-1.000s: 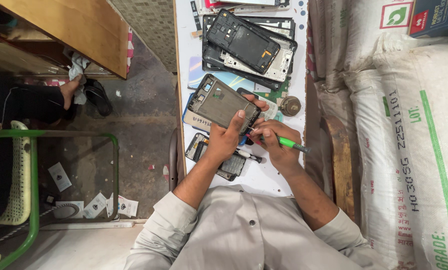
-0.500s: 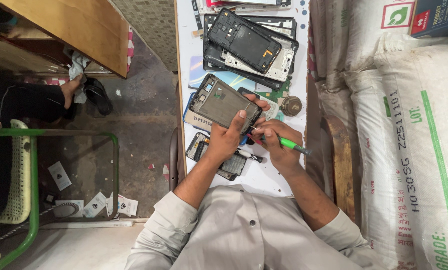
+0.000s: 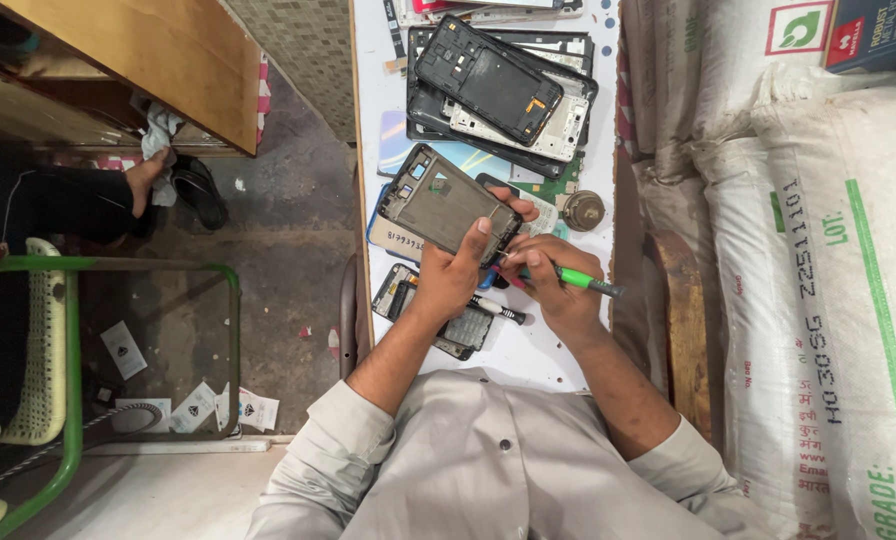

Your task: The person holds a phone midframe in one hand and uses a green-handled screwdriver to pry and unscrew along the edge of the phone housing, working on it over a table covered with disassembled phone parts, occasionally repositioning the phone to work on different edges.

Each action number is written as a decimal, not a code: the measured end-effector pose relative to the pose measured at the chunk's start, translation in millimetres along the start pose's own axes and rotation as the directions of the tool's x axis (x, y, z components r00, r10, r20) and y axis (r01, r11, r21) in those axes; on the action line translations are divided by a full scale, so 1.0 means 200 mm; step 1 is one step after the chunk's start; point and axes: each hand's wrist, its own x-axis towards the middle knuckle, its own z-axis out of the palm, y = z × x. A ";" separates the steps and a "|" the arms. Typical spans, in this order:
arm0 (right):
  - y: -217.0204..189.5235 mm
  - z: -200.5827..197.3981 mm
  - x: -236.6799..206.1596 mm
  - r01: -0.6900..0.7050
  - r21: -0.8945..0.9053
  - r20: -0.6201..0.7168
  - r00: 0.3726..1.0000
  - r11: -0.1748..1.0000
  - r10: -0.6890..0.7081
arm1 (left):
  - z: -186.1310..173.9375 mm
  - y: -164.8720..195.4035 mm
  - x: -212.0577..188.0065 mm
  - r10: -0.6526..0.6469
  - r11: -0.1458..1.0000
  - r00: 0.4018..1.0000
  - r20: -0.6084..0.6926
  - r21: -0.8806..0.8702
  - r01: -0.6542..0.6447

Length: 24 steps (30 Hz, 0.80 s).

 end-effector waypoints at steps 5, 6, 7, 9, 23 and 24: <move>-0.01 0.00 0.01 -0.057 0.069 0.019 0.998 0.996 0.056 | 0.00 0.00 0.00 0.010 1.000 1.000 0.005 -0.004 -0.010; -0.02 0.00 0.01 -0.013 0.034 0.028 1.000 0.999 0.012 | 0.00 0.00 0.00 0.013 1.000 1.000 0.006 0.006 -0.013; -0.02 0.00 0.02 0.032 -0.002 0.038 0.999 0.999 -0.032 | 0.00 0.00 0.00 0.013 1.000 1.000 0.006 0.000 -0.013; -0.02 -0.01 0.02 0.049 -0.012 0.038 0.998 0.999 -0.049 | 0.01 0.00 0.00 0.012 1.000 1.000 0.005 -0.012 -0.012; 0.01 0.00 0.00 0.046 -0.030 -0.020 0.999 0.998 -0.047 | 0.01 0.00 0.00 -0.014 1.000 1.000 -0.014 -0.013 0.014; 0.01 0.00 0.00 0.047 -0.037 -0.019 0.999 0.998 -0.048 | 0.01 0.00 0.00 -0.011 1.000 1.000 -0.013 0.005 0.011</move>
